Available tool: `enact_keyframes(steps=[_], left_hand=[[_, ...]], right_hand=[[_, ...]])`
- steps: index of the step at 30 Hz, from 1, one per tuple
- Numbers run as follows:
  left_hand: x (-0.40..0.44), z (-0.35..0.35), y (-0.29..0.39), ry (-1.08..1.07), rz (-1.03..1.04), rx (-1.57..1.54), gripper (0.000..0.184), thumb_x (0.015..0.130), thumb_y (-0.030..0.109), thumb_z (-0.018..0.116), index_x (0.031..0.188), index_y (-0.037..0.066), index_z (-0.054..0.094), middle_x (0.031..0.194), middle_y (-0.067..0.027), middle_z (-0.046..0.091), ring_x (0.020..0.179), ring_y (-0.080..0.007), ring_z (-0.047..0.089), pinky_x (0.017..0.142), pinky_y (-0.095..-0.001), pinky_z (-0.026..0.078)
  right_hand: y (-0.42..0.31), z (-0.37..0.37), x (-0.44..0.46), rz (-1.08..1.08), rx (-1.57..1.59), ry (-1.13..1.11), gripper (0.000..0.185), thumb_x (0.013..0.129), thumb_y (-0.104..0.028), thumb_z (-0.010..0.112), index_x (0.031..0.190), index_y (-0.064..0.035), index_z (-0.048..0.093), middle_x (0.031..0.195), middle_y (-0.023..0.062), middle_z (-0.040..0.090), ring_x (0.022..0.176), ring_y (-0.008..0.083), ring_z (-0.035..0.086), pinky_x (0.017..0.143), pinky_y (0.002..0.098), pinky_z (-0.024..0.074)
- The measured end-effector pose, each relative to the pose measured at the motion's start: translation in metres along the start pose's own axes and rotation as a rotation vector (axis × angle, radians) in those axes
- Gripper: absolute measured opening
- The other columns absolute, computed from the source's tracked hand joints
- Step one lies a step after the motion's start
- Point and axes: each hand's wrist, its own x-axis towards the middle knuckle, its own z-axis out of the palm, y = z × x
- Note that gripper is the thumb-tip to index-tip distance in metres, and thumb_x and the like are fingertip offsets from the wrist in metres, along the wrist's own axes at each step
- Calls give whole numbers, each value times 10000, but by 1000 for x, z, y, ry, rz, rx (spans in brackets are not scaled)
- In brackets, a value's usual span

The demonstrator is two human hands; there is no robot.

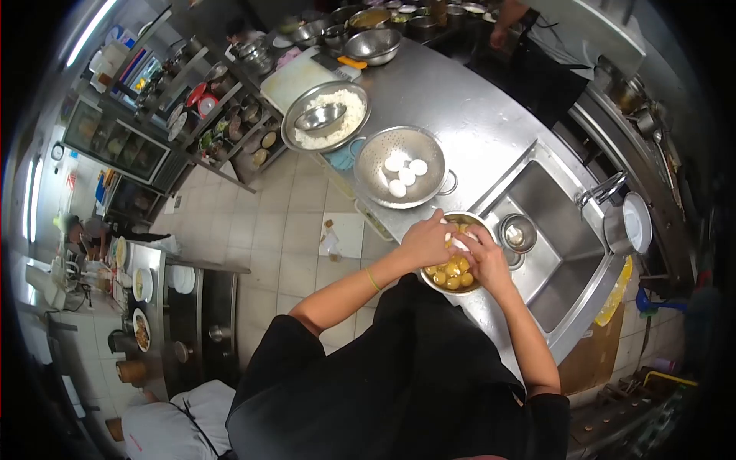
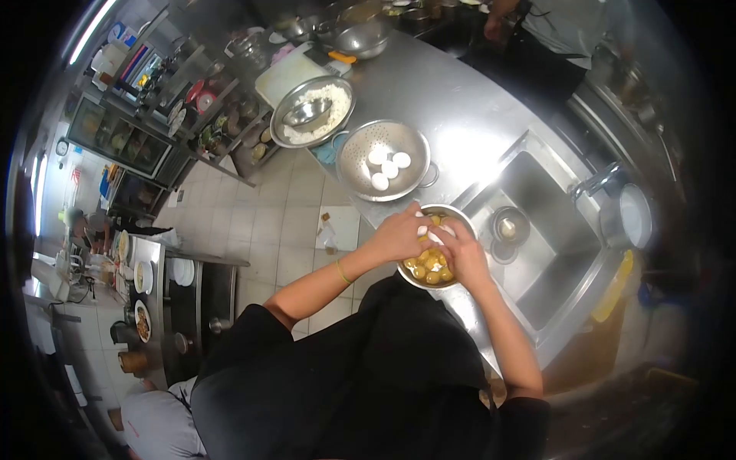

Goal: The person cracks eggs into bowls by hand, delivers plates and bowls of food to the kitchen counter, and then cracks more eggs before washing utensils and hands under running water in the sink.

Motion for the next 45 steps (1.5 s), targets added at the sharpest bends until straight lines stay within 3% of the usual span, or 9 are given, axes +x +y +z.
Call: enact_keyframes(steps=[7, 11, 14, 19, 28, 32, 35, 38, 45], left_hand=[[12, 4, -47, -87, 89, -784, 337, 819, 76, 549, 1152, 43, 593, 1025, -68, 606, 834, -152, 600, 731, -277, 498], [-17, -17, -11, -193, -93, -1378, 644, 832, 90, 561, 1411, 65, 282, 1027, -178, 588, 613, -152, 568, 501, -248, 482], [-23, -17, -6, -197, -110, -1523, 740, 839, 107, 555, 1462, 110, 156, 1059, -220, 576, 599, -167, 561, 489, -256, 478], [-24, -1, 5, -259, -71, -1635, 781, 786, 122, 623, 1446, 119, 206, 1122, -148, 562, 799, -169, 631, 591, -250, 572], [-12, 33, 16, -188, 48, -1132, 785, 783, 40, 616, 1450, 78, 205, 1112, -88, 542, 963, -143, 547, 810, -267, 456], [-15, 37, 8, -84, 182, -1129, 755, 788, 54, 616, 1433, 50, 224, 1119, -77, 528, 1016, -141, 521, 853, -263, 434], [-18, 24, 2, -30, -320, -1707, 549, 822, 88, 588, 1329, 52, 380, 1106, -77, 526, 1068, -155, 517, 905, -289, 433], [-22, 27, -25, -242, -105, -1960, 457, 827, 86, 579, 1263, 48, 447, 1128, -82, 522, 1095, -151, 508, 932, -319, 433], [-22, 26, 0, 24, 38, -1118, 468, 781, -58, 613, 1232, -16, 495, 1112, -98, 583, 932, -129, 595, 762, -245, 507]], right_hand=[[16, -23, -21, 492, 827, 439, 412, 773, -105, 734, 1160, -49, 605, 860, 3, 639, 666, 44, 501, 584, 232, 449], [3, -177, -96, 122, -343, 1140, 461, 800, -94, 699, 1209, -6, 505, 1217, 118, 506, 979, 192, 576, 824, 309, 496], [24, -280, -131, -214, -407, 1679, 392, 882, -139, 616, 1203, -8, 433, 1084, 149, 553, 922, 184, 594, 708, 233, 506], [135, -279, -221, 836, -735, 1195, 503, 857, -142, 624, 1306, 6, 452, 1286, 169, 516, 1211, 281, 470, 1023, 360, 346], [-44, -29, -39, -35, 46, 90, 574, 643, 104, 680, 1179, -53, 551, 1235, 127, 537, 1090, 263, 546, 861, 344, 455], [-33, -3, -28, -11, 42, 101, 522, 629, 48, 725, 1118, -66, 583, 1190, 152, 556, 1081, 330, 549, 881, 364, 457], [-25, 2, -26, 149, 265, 189, 434, 672, 70, 702, 1075, -41, 586, 1142, 139, 579, 998, 298, 589, 821, 351, 492], [-14, 0, -27, 571, 1106, 310, 358, 717, 57, 702, 1048, 16, 573, 1102, 114, 589, 999, 193, 590, 748, 281, 523], [-59, -35, -13, -169, 122, 479, 434, 704, 41, 709, 1114, 3, 573, 1144, 223, 600, 1013, 305, 618, 832, 359, 510]])
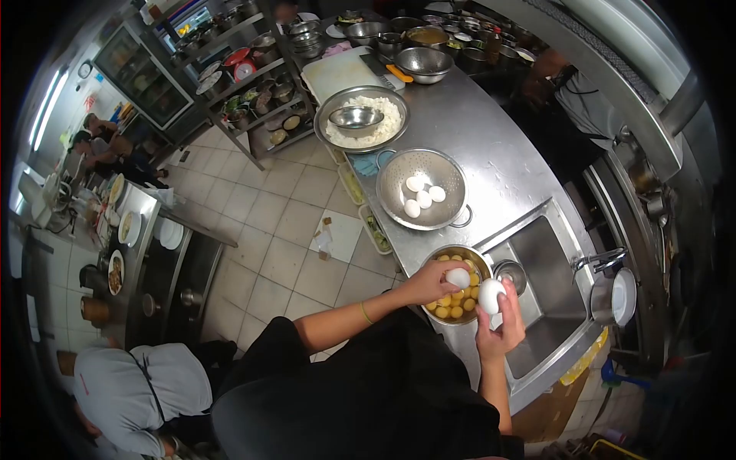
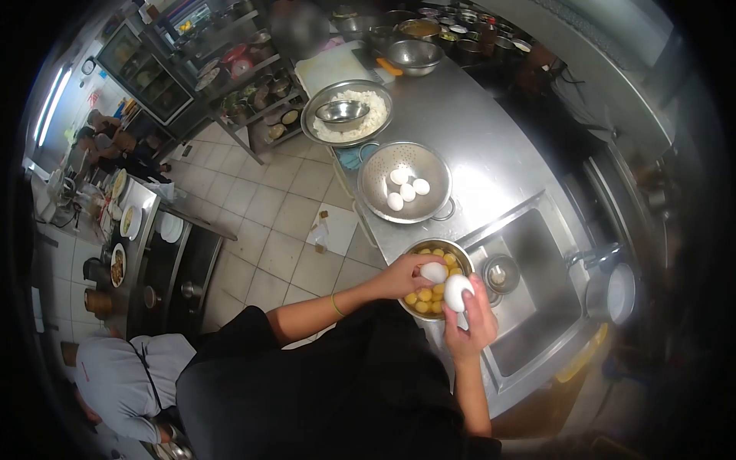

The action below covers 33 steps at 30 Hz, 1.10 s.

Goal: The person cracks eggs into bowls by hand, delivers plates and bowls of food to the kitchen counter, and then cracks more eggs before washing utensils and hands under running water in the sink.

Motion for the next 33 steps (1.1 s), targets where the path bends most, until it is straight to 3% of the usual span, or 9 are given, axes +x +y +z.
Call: enact_keyframes(steps=[3, 5, 9, 11, 13, 19, 21, 25, 33], left_hand=[[2, 5, 4, 46, 82, 199, 450, 768, -46, 637, 1205, -27, 528, 1076, -92, 610, 896, -111, 600, 747, -246, 507], [1, 7, 7, 52, 70, 243, 449, 761, -45, 647, 1197, -31, 540, 1069, -91, 618, 895, -103, 599, 745, -249, 507], [-3, 5, -2, 118, 48, -35, 494, 762, -3, 683, 1232, -8, 529, 1158, -47, 577, 1008, -108, 557, 860, -258, 477], [5, 0, -16, 143, 275, 25, 442, 781, 36, 675, 1204, 0, 552, 1107, -65, 602, 961, -115, 576, 833, -258, 492], [-5, 3, 23, 107, -166, 19, 409, 826, 33, 624, 1229, 21, 555, 924, -21, 631, 737, -62, 559, 657, -212, 482], [4, 9, 7, 153, 86, -16, 432, 824, 47, 626, 1246, 7, 544, 836, -47, 630, 575, -55, 499, 549, -217, 452], [6, 5, 4, 202, 108, 403, 431, 785, 43, 638, 1205, -14, 564, 910, -114, 654, 536, -82, 505, 536, -240, 453], [7, 8, 8, 218, 150, 501, 438, 740, 25, 636, 1174, -7, 585, 1015, -154, 650, 524, -111, 516, 536, -255, 455], [10, -10, 15, 65, 162, 547, 495, 781, -35, 571, 1266, 57, 532, 949, -85, 633, 609, -92, 496, 594, -243, 456]], right_hand=[[8, 14, -4, -43, -129, -134, 497, 726, 46, 696, 1194, -7, 536, 1104, 223, 613, 962, 309, 638, 797, 368, 515], [20, 24, -27, 803, 427, 30, 430, 812, -13, 640, 1222, 13, 511, 1037, 172, 629, 825, 225, 642, 686, 294, 521], [31, 9, -10, 779, 798, 316, 443, 941, -231, 445, 1289, 41, 412, 1093, 167, 587, 779, 229, 635, 638, 294, 535], [65, 7, -22, 938, 978, 155, 392, 941, -217, 450, 1259, 13, 446, 1110, 134, 579, 846, 236, 628, 654, 326, 546], [64, 4, -16, 1056, 852, -65, 345, 924, -201, 519, 1205, -1, 510, 1036, 77, 600, 796, 156, 610, 602, 270, 519], [47, 23, -3, 838, 408, -277, 379, 764, -133, 714, 1121, -36, 634, 880, 58, 685, 848, 146, 632, 758, 285, 490], [45, 25, -2, 691, 160, -297, 370, 795, -102, 688, 1151, -27, 622, 890, 46, 666, 798, 71, 593, 680, 239, 502], [47, 28, -6, 587, -28, -281, 402, 728, -57, 696, 1127, -78, 648, 987, 133, 682, 927, 178, 648, 832, 286, 480], [49, 12, 2, 177, -216, -337, 430, 736, -41, 672, 1148, -155, 620, 1109, 70, 633, 952, 295, 619, 797, 357, 503]])
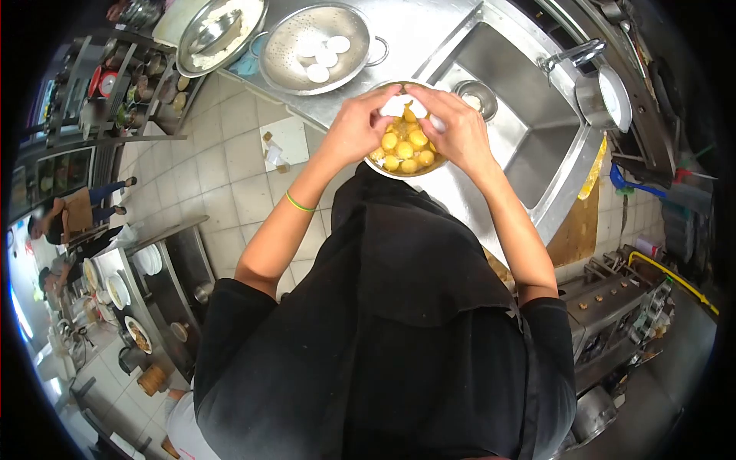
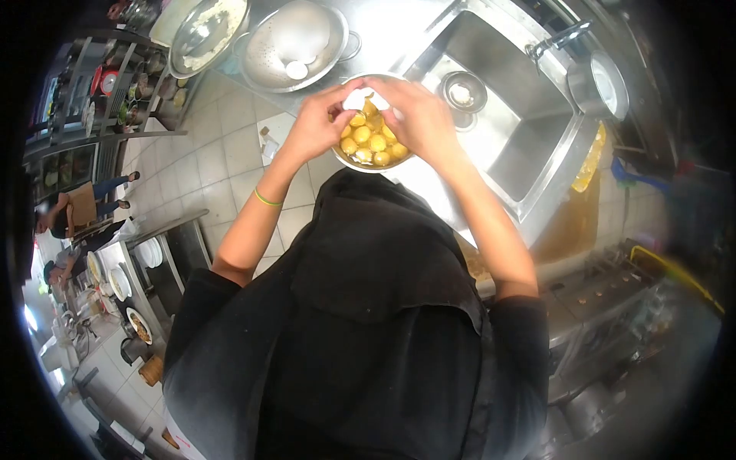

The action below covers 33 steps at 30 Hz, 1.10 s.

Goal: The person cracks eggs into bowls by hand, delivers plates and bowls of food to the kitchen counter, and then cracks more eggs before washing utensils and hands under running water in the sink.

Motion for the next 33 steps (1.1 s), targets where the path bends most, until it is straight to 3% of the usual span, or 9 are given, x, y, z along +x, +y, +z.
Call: enact_keyframes(steps=[7, 12, 14, 17, 20, 24, 27, 29, 33], left_hand=[[23, -24, -3, 12, -44, 5, 561, 785, -24, 565, 1326, 83, 464, 1117, -166, 616, 745, -197, 599, 759, -306, 496], [93, -71, -111, 109, -151, 616, 567, 748, 165, 592, 1305, 219, 502, 1289, -205, 493, 1064, -337, 567, 896, -418, 469], [108, -66, -135, 83, -88, 655, 587, 728, 240, 614, 1303, 249, 501, 1317, -222, 454, 1149, -381, 503, 954, -443, 431], [139, -60, -214, -74, 120, 761, 632, 703, 148, 625, 1313, 241, 484, 1212, -283, 493, 1088, -459, 491, 926, -470, 437], [135, -51, -165, -4, -129, 890, 600, 708, 94, 600, 1287, 221, 510, 1110, -230, 544, 943, -396, 573, 848, -439, 472], [142, -58, -171, 24, -112, 898, 589, 724, 83, 589, 1289, 232, 511, 1064, -216, 581, 894, -375, 591, 819, -409, 481], [152, -76, -204, 199, 5, 446, 487, 792, 96, 561, 1273, 165, 533, 983, -158, 660, 929, -285, 629, 749, -379, 494], [138, -83, -123, 240, -480, -80, 473, 844, 108, 536, 1313, 134, 477, 1035, -138, 640, 906, -266, 629, 727, -372, 500], [116, -106, -95, 216, -295, -687, 422, 921, 199, 502, 1334, 146, 432, 1001, -115, 605, 791, -222, 587, 656, -329, 466]], right_hand=[[27, 26, -9, 431, 465, -44, 411, 766, -67, 719, 1165, -57, 619, 1014, 80, 675, 866, 145, 630, 806, 275, 480], [26, -23, -22, 838, 1098, 22, 407, 868, -140, 621, 1253, -43, 531, 922, 99, 665, 685, 128, 608, 542, 232, 467], [22, -65, -29, 747, 1161, 205, 428, 883, -156, 596, 1274, -22, 486, 927, 100, 652, 655, 139, 610, 459, 224, 420], [37, -159, -50, 555, 642, 719, 411, 882, -142, 587, 1262, -16, 491, 936, 101, 647, 669, 147, 622, 471, 225, 432], [51, -261, -60, 275, 163, 1084, 473, 852, -139, 637, 1275, -3, 474, 963, 103, 650, 695, 134, 630, 504, 223, 463], [155, -351, -115, 660, -90, 1027, 721, 739, -235, 765, 1332, -3, 426, 963, 106, 661, 668, 137, 614, 494, 263, 512], [188, -346, -173, 806, 73, 1237, 803, 723, -245, 780, 1355, 23, 362, 873, 136, 676, 657, 158, 638, 468, 280, 515], [168, -315, -188, 814, 209, 1283, 583, 796, -200, 716, 1272, 14, 455, 827, 120, 684, 680, 161, 651, 444, 265, 482], [164, -245, -226, 892, 523, 1302, 320, 890, -212, 609, 1130, -16, 532, 875, 127, 659, 650, 152, 619, 476, 249, 476]])
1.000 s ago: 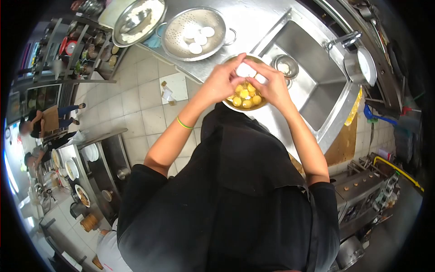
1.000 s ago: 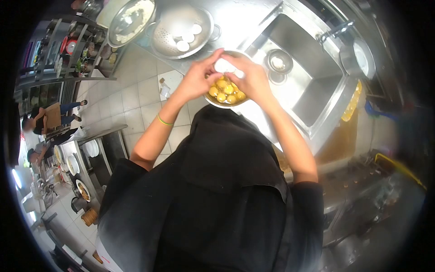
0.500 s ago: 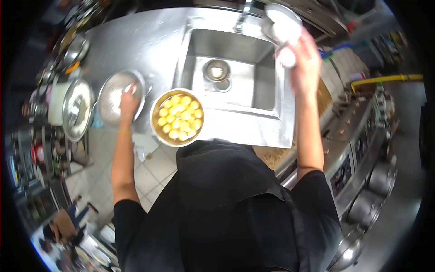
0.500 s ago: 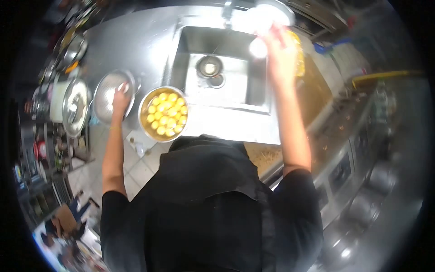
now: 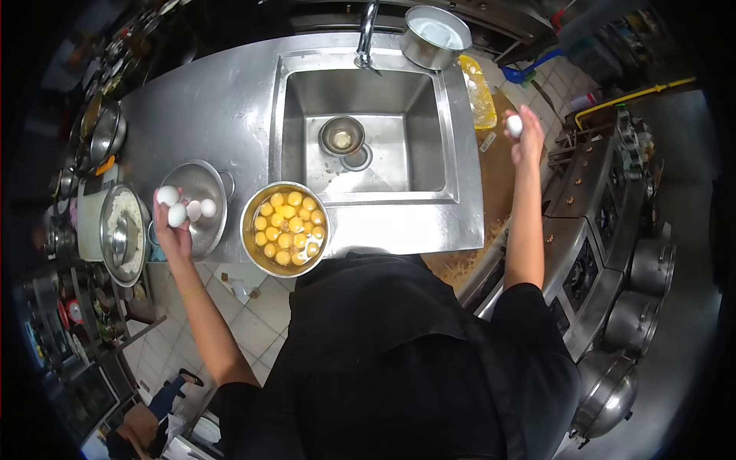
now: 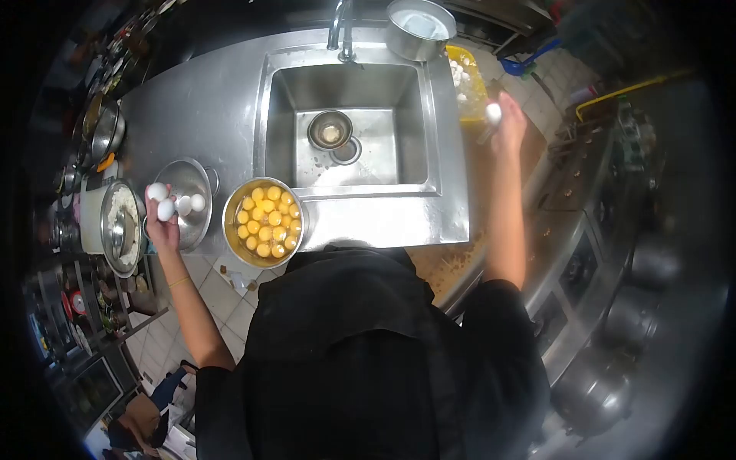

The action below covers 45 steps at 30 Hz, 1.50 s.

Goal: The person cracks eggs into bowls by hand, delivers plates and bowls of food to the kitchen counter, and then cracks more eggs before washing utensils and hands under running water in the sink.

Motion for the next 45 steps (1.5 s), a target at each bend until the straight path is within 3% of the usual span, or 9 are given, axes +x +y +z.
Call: enact_keyframes(steps=[5, 13, 17, 23, 25, 28, 34, 39, 45], left_hand=[[-50, 15, 0, -436, -24, -766, 513, 945, 349, 450, 1389, 125, 322, 984, -128, 583, 820, -180, 534, 716, -333, 406], [-120, 102, -33, -572, -189, -943, 533, 920, 340, 502, 1365, 108, 319, 952, -105, 498, 769, -203, 506, 659, -316, 419], [-134, 117, -28, -134, 373, 290, 386, 796, 121, 687, 1147, 0, 577, 785, -43, 585, 704, -172, 591, 666, -304, 501], [-154, 118, -9, 89, 438, 845, 496, 621, 158, 784, 1098, 162, 647, 802, -82, 564, 731, -293, 574, 650, -372, 465], [-155, 114, -15, 88, 517, 930, 491, 630, 181, 785, 1100, 158, 645, 822, -82, 570, 742, -296, 581, 646, -391, 459], [-159, 108, -10, 64, 395, 941, 500, 626, 205, 792, 1103, 177, 646, 834, -73, 576, 756, -297, 585, 651, -391, 464], [-158, 104, -17, -63, 413, 873, 500, 670, 167, 775, 1143, 141, 617, 837, -58, 582, 741, -262, 595, 659, -367, 478], [-152, 90, -19, -489, -295, -553, 356, 843, 199, 648, 1120, 5, 536, 928, -48, 563, 829, -137, 584, 708, -295, 504], [-141, 107, -27, -336, 5, 183, 284, 842, 275, 648, 985, 32, 615, 950, -73, 608, 773, -180, 588, 723, -286, 464]], right_hand=[[20, 55, -92, 383, 438, -470, 364, 905, -120, 512, 1240, 12, 457, 1104, 135, 569, 1022, 265, 579, 854, 394, 485], [29, 192, -230, -11, -230, -1050, 474, 747, -58, 730, 1199, -45, 587, 1008, 57, 660, 780, 112, 621, 681, 244, 498], [-16, 220, -277, -674, -286, -1109, 533, 691, -15, 764, 1187, 8, 569, 1130, 170, 623, 978, 195, 631, 764, 285, 522], [14, 240, -297, -1078, -138, -1078, 439, 673, 22, 750, 1081, 28, 589, 1122, 218, 616, 1065, 315, 608, 828, 354, 514], [29, 241, -301, -1032, -285, -1162, 407, 762, -1, 679, 1144, 19, 540, 1107, 214, 618, 961, 297, 644, 784, 334, 525], [44, 236, -289, 302, 278, -1037, 361, 911, -147, 485, 1233, 14, 460, 1011, 142, 621, 741, 202, 621, 618, 286, 515], [45, 249, -263, 665, 26, -1299, 338, 953, -236, 439, 1159, 28, 487, 896, 153, 624, 635, 155, 583, 520, 242, 471], [37, 257, -264, 738, -12, -1312, 448, 959, -434, 420, 1000, 1, 522, 691, 127, 599, 418, 95, 444, 367, 204, 326], [29, 266, -268, 532, -223, -1380, 429, 962, -439, 410, 923, -23, 506, 645, 100, 579, 371, 79, 401, 344, 206, 292]])
